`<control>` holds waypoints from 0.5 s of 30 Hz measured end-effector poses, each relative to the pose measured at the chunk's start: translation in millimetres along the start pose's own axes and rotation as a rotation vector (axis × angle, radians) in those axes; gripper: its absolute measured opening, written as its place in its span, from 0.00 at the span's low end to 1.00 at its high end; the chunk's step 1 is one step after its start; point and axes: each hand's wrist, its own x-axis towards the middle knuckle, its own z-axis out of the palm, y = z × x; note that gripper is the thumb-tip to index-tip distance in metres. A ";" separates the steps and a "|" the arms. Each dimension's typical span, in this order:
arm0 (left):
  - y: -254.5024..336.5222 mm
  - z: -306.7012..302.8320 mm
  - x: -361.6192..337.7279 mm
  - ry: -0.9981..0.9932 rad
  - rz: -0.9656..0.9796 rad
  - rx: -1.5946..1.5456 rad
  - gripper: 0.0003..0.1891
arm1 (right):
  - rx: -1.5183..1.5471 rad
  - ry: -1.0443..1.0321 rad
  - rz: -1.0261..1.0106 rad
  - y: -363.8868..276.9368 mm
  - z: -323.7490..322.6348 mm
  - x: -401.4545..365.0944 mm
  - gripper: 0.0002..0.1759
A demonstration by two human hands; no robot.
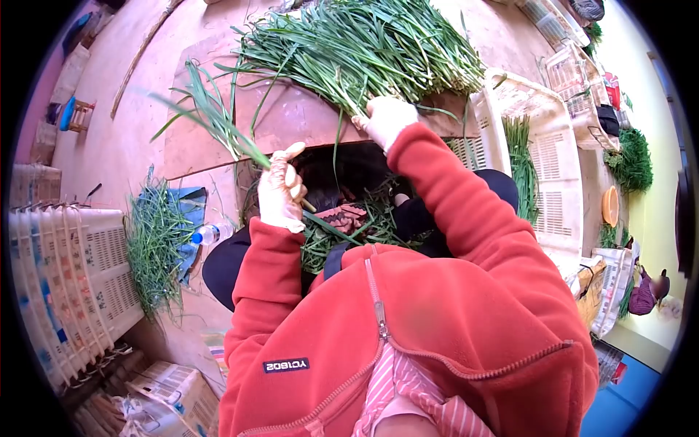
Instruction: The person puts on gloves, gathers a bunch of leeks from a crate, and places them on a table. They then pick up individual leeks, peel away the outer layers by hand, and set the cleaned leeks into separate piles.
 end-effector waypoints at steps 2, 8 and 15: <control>-6.8 -0.9 7.9 -0.074 -0.062 -0.013 0.21 | 0.129 -0.035 0.013 6.1 21.1 10.5 0.16; -28.6 4.0 12.2 -0.208 -0.353 -0.018 0.22 | 0.727 -0.314 0.013 -12.4 41.5 -89.7 0.09; -34.2 2.6 2.1 -0.293 -0.313 0.044 0.21 | 1.478 -0.448 0.234 0.3 68.3 -94.1 0.07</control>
